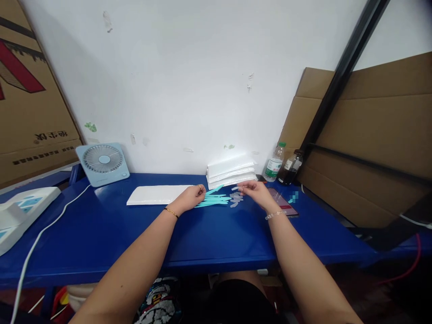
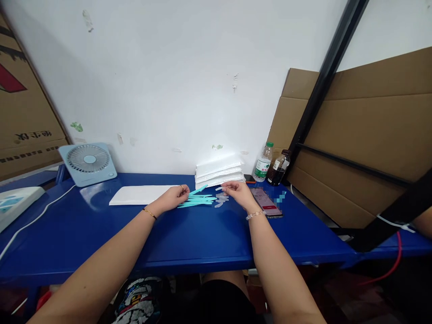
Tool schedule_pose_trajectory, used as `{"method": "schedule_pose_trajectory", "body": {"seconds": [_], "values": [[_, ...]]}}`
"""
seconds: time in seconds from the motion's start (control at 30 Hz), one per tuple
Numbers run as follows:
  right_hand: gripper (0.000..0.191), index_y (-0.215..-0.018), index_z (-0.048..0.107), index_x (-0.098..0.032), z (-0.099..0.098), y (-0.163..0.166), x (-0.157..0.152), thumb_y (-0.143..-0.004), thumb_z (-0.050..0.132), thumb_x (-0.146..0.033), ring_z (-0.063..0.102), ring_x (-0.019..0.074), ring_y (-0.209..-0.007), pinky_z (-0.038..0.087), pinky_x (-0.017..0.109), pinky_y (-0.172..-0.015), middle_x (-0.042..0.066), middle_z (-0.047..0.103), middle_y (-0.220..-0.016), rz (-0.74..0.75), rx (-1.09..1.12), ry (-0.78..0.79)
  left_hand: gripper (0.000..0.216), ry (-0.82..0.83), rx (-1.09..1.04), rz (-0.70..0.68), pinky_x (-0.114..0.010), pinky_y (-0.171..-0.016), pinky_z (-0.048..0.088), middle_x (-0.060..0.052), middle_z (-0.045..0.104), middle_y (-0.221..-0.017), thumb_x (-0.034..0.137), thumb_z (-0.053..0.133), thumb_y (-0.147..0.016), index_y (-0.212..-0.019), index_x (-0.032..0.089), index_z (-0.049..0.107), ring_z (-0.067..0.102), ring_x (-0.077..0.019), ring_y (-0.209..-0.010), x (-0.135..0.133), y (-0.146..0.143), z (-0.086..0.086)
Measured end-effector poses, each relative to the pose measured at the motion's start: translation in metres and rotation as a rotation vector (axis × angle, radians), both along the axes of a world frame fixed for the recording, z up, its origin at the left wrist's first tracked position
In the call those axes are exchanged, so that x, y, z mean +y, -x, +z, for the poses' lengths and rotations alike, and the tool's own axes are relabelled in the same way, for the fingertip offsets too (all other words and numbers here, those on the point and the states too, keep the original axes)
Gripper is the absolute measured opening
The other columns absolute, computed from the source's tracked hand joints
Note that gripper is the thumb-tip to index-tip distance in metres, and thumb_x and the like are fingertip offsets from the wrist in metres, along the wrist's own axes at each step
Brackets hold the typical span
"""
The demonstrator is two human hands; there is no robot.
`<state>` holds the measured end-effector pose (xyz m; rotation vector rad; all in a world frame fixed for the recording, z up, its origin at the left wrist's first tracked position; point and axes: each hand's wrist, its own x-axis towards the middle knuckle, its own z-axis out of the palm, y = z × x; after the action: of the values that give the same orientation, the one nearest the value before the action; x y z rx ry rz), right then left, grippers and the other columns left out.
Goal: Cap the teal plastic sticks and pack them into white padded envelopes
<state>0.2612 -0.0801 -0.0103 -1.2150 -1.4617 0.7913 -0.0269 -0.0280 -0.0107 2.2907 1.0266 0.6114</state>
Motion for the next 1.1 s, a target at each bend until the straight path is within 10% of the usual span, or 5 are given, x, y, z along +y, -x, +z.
{"method": "schedule_pose_trajectory", "body": {"seconds": [1.1], "values": [[0.028, -0.082, 0.066, -0.016, -0.013, 0.015, 0.007, -0.073, 0.072, -0.042, 0.065, 0.0139, -0.06, 0.048, 0.024, -0.055, 0.003, 0.069, -0.069, 0.118, 0.195, -0.003, 0.029, -0.02, -0.061, -0.094, -0.024, -0.059, 0.034, 0.002, 0.049, -0.069, 0.044, 0.038, -0.088, -0.087, 0.02, 0.053, 0.042, -0.0135, -0.062, 0.003, -0.006, -0.007]]}}
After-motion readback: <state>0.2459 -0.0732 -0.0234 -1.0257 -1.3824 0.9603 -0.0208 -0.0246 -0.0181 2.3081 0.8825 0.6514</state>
